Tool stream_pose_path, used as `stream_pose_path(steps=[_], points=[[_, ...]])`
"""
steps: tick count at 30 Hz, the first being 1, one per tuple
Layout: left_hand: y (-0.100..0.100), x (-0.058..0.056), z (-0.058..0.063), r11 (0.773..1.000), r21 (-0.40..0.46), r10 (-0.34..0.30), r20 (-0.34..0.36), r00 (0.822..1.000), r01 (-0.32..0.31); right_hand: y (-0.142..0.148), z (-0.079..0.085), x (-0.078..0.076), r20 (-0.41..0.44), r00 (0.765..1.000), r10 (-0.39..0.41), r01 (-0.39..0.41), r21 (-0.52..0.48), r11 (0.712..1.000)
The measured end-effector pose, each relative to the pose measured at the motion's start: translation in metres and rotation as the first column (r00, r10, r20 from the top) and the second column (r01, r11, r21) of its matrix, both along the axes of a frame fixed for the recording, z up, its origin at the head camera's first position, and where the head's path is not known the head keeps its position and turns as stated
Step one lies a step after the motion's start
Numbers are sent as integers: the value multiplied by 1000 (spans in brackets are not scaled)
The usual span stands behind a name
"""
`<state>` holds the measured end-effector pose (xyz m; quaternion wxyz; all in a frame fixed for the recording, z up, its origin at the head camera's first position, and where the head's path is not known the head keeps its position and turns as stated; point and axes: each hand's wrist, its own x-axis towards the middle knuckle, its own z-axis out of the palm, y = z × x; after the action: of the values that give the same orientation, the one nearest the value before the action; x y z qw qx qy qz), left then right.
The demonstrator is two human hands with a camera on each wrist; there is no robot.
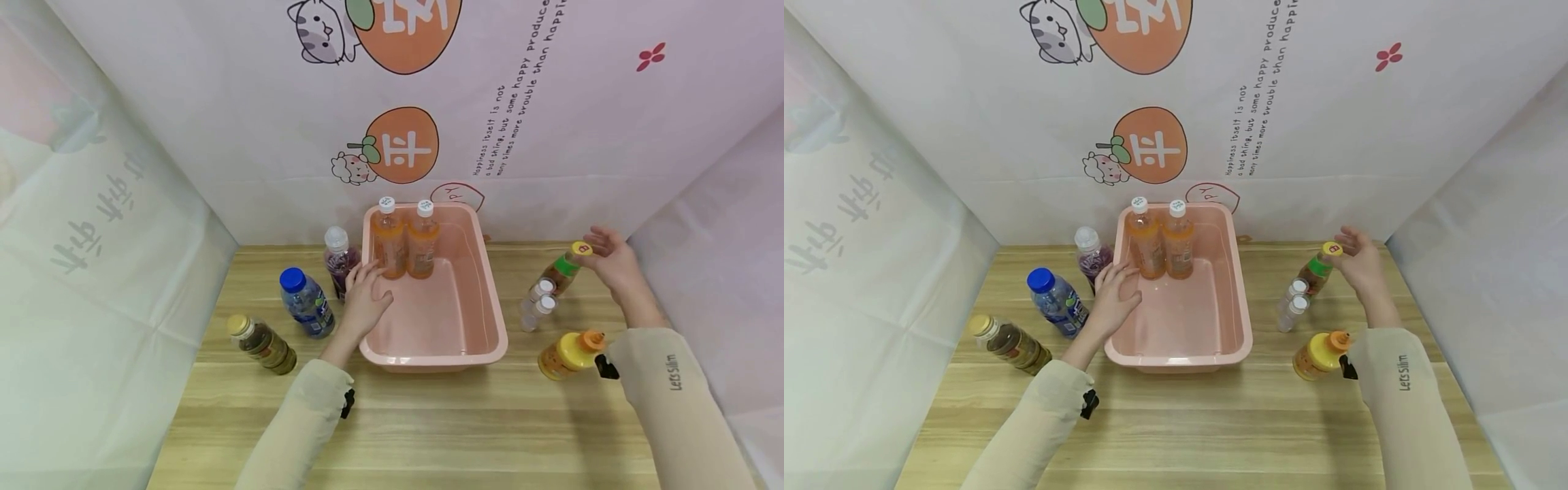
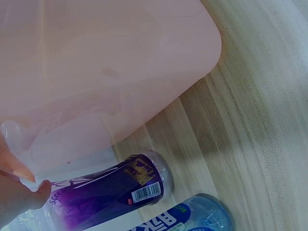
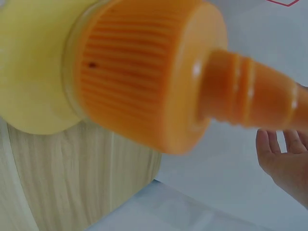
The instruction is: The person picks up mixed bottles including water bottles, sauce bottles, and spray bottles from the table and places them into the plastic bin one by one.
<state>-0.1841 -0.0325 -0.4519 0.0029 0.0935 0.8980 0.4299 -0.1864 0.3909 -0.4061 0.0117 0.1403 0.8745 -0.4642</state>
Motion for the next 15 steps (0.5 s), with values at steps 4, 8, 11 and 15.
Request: stream_pose_path(steps=[4,8,11,15], points=[[0,-1,-1,1000,-7,-1,-13,1000,1,1,-4,-1,15,1000,6,-6,-2,1000],[0,-1,-1,1000,-10,2,-8,1000,-2,-1,-6,-1,6,1000,4,-4,20,1000],[0,-1,-1,1000,-9,6,-5,1000,-6,-4,-7,-2,-3,1000,-3,3,44,999],[0,0,-1,1000,-6,5,-7,1000,-5,-8,-8,-3,-20,1000,-12,13,51,999]])
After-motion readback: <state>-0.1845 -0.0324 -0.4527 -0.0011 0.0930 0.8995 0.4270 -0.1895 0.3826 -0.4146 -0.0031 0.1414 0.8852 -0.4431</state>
